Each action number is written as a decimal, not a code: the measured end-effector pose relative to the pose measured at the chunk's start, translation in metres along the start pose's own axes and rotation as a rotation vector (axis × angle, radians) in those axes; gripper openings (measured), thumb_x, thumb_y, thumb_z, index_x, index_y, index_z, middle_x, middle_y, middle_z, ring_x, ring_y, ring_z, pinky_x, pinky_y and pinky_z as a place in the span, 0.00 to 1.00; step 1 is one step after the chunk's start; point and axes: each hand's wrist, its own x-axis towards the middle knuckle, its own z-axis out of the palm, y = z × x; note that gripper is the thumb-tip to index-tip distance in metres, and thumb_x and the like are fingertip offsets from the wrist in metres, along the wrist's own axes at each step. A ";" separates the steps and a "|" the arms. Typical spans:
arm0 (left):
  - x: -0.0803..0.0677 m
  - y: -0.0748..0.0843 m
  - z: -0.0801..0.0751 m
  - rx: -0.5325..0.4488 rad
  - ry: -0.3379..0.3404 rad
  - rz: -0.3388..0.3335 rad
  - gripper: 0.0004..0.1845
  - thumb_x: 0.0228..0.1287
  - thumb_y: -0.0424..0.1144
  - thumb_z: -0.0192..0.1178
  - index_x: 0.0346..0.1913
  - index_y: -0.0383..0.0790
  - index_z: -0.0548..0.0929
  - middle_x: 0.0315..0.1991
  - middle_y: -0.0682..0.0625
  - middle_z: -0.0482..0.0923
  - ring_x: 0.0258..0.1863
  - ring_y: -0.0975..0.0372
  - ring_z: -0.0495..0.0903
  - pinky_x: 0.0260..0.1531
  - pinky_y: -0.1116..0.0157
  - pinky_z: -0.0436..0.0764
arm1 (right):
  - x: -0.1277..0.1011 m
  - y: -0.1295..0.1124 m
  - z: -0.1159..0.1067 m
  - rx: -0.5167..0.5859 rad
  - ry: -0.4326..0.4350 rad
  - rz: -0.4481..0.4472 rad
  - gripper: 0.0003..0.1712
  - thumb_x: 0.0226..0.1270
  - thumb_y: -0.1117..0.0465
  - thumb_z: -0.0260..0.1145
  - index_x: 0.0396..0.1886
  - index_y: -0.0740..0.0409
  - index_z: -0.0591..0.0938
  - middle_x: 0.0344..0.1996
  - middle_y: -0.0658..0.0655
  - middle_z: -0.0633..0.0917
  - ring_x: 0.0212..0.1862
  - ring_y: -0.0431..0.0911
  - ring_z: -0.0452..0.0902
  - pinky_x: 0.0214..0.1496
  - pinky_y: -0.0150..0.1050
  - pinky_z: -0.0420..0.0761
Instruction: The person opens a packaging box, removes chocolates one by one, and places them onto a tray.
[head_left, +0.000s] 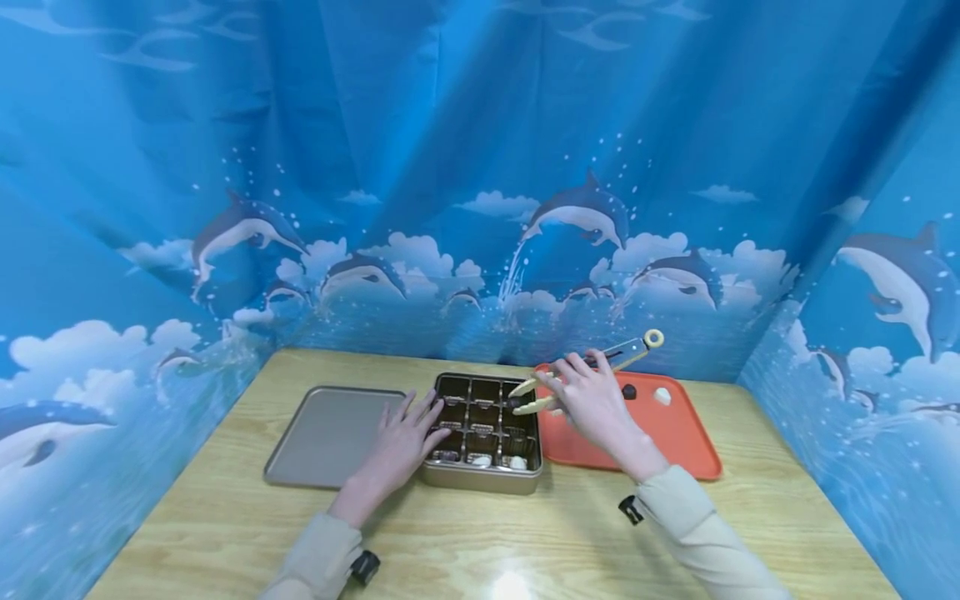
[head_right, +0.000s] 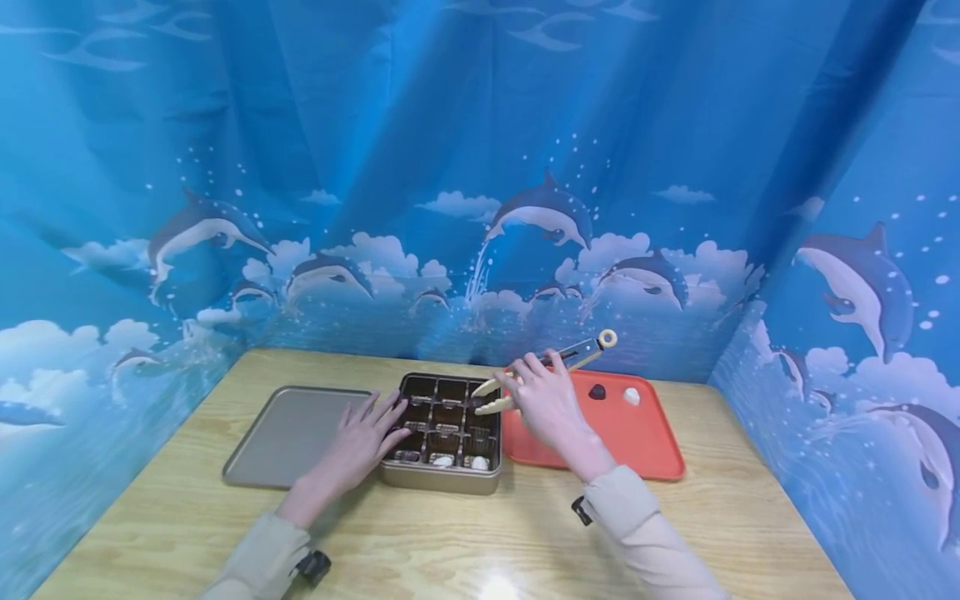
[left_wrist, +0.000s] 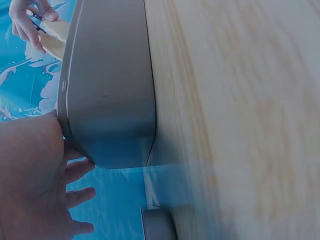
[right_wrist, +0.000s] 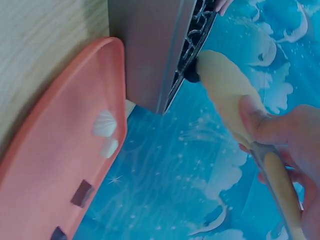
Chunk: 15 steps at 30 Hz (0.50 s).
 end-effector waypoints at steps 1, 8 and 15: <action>0.000 0.000 0.000 -0.002 -0.002 0.000 0.33 0.79 0.57 0.47 0.76 0.40 0.65 0.79 0.44 0.55 0.79 0.42 0.49 0.73 0.33 0.47 | -0.002 0.001 0.000 0.009 0.014 0.020 0.28 0.56 0.54 0.80 0.59 0.44 0.86 0.44 0.53 0.85 0.51 0.52 0.76 0.61 0.58 0.72; 0.000 0.000 0.000 -0.001 0.006 0.005 0.33 0.79 0.56 0.48 0.76 0.40 0.66 0.79 0.43 0.55 0.79 0.42 0.49 0.73 0.32 0.48 | -0.017 0.010 0.004 0.029 0.085 0.175 0.30 0.59 0.57 0.77 0.63 0.43 0.83 0.48 0.54 0.85 0.54 0.54 0.76 0.60 0.59 0.70; -0.001 0.000 -0.001 -0.006 0.009 0.006 0.33 0.79 0.57 0.47 0.76 0.40 0.66 0.79 0.43 0.55 0.79 0.42 0.49 0.73 0.33 0.48 | -0.038 0.025 0.012 0.071 0.112 0.331 0.30 0.60 0.58 0.77 0.63 0.45 0.83 0.49 0.57 0.86 0.54 0.56 0.75 0.62 0.62 0.67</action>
